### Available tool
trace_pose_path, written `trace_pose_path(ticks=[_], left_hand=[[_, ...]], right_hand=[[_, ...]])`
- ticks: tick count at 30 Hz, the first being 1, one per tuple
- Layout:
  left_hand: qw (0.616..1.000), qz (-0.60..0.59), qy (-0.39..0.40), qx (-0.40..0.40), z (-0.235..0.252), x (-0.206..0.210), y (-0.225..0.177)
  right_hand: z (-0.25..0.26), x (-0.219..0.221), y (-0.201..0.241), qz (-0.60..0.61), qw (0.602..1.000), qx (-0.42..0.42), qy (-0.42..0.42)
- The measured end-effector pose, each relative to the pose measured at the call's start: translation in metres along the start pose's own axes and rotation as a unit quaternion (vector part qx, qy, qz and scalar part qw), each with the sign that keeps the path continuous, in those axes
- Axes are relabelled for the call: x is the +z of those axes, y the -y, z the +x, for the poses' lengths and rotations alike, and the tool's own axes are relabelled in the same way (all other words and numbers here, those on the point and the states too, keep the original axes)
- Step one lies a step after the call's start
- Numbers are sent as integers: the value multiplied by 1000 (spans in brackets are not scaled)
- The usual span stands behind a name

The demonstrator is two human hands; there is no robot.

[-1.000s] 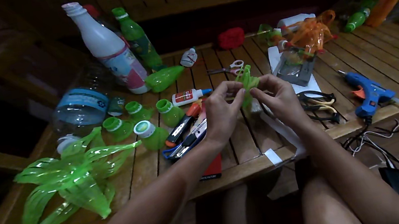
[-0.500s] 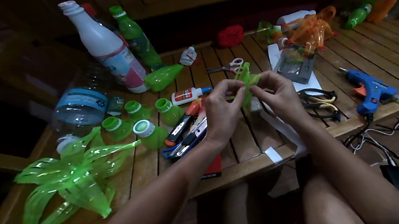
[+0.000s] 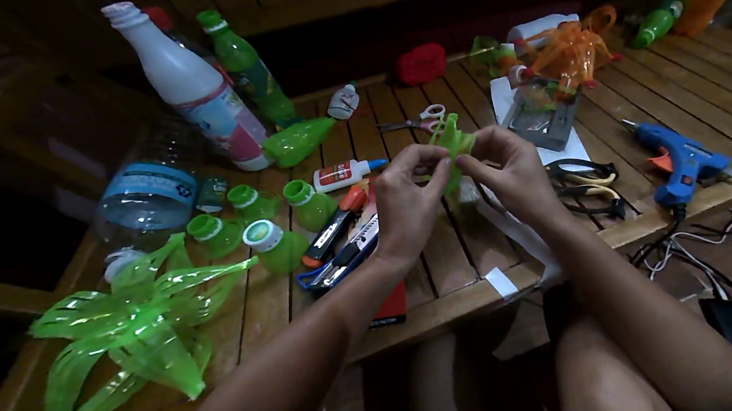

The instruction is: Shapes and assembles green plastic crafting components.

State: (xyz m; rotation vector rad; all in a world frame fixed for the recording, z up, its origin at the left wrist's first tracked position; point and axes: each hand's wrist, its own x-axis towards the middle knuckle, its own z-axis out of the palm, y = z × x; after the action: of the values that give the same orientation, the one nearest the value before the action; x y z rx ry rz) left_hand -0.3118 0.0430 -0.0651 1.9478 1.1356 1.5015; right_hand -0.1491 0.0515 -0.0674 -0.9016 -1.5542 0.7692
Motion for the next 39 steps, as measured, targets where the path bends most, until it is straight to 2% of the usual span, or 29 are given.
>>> trace_pose_path(ticks=[39], left_hand=[[1000,-6,6,-6,0,0,-3]], right_hand=[[5,0,-4,25,1000,9,-6]])
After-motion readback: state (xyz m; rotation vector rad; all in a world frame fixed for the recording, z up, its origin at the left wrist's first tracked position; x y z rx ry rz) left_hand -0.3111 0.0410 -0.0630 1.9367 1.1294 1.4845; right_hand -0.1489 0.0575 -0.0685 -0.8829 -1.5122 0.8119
